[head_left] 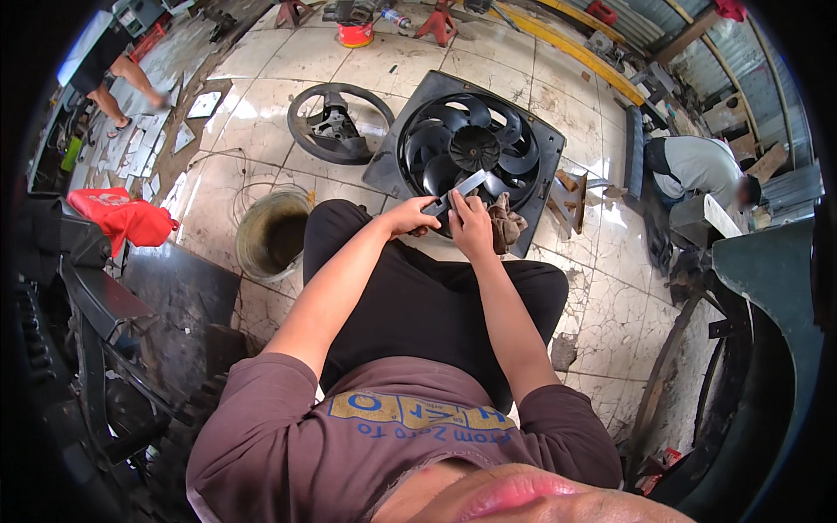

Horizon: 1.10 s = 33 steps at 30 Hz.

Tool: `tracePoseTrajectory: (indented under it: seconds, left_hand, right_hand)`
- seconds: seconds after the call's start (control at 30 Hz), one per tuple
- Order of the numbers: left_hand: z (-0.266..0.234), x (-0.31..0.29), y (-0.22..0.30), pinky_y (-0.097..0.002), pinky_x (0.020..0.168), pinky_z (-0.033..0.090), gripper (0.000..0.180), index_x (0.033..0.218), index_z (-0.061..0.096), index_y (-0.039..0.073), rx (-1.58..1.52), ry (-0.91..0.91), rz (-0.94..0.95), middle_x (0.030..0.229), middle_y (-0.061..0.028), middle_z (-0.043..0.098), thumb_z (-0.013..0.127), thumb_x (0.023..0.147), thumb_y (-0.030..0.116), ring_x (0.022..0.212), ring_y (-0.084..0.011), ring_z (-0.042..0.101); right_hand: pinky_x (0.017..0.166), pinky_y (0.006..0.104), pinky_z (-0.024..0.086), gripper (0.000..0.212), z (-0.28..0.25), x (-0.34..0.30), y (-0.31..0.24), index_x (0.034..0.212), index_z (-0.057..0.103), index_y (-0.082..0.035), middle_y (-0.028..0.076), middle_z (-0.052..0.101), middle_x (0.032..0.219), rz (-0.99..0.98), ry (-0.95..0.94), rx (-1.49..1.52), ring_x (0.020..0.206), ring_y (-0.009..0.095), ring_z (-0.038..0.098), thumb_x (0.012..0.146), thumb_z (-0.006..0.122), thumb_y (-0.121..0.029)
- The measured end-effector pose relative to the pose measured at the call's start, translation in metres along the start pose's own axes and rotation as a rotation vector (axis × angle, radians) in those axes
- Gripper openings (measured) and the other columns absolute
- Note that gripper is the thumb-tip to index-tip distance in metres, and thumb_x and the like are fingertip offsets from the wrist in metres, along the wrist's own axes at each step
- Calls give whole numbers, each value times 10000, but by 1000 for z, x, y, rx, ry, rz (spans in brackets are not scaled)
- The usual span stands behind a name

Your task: The person sits on the floor and scrubs the blades of a black car cooling fan with a metal scraper and a cloth. They repeatedly dip the cloth into a bucket of liquid and wipe the fan blades and housing.

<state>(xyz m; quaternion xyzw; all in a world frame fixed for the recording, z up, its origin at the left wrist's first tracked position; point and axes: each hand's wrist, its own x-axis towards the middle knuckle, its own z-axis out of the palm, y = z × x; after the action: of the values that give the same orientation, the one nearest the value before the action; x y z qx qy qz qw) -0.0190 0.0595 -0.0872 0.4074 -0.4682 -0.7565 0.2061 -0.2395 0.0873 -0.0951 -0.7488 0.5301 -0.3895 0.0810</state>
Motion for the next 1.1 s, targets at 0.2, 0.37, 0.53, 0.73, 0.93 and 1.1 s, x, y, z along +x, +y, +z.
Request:
tracePoseTrajectory:
  seconds: [0.2, 0.37, 0.53, 0.73, 0.93, 1.1]
  left_hand:
    - [5, 5, 2, -250, 608, 464, 653, 1519, 571, 73, 25, -13, 7, 932, 0, 688, 769, 897, 79, 641, -68, 565]
    - [2, 5, -4, -266, 575, 481, 635, 1471, 602, 61, 19, 8, 34, 865, 9, 651, 812, 872, 102, 606, -77, 580]
    - [3, 2, 0, -258, 581, 469, 664, 1508, 573, 73, 33, -4, -1, 877, 6, 659, 797, 883, 100, 611, -73, 567]
    - [3, 2, 1, -251, 586, 458, 711, 1571, 528, 83, 29, -6, 25, 915, 4, 680, 774, 904, 85, 620, -71, 557]
    - [4, 1, 1, -263, 574, 448, 725, 1568, 532, 81, 5, 19, 49, 877, 8, 666, 779, 887, 67, 614, -79, 555]
    - [4, -1, 4, -274, 566, 468, 767, 1576, 510, 44, 10, -7, 3, 851, -12, 646, 807, 869, 68, 598, -86, 565]
  right_hand:
    - [795, 434, 554, 302, 0, 6, 26, 1264, 768, -115, 119, 669, 1024, 105, 114, -49, 936, 334, 690, 969, 703, -92]
    - [783, 451, 558, 319, -7, 3, 16, 1265, 754, -116, 116, 665, 995, 45, 36, 9, 912, 346, 688, 950, 712, -98]
    - [763, 462, 556, 345, -4, 2, 16, 1278, 747, -114, 120, 652, 962, -29, 33, -20, 884, 349, 681, 933, 730, -98]
    - [755, 460, 557, 322, -1, 12, 19, 1275, 748, -95, 114, 638, 962, 152, 161, -114, 896, 339, 678, 955, 718, -104]
    - [782, 463, 562, 361, 1, 2, 15, 1318, 729, -96, 122, 641, 974, -87, 68, -29, 913, 351, 679, 959, 731, -128]
    - [771, 436, 547, 333, -2, 2, 14, 1312, 733, -80, 131, 654, 1004, 2, 57, -60, 895, 360, 666, 980, 705, -78]
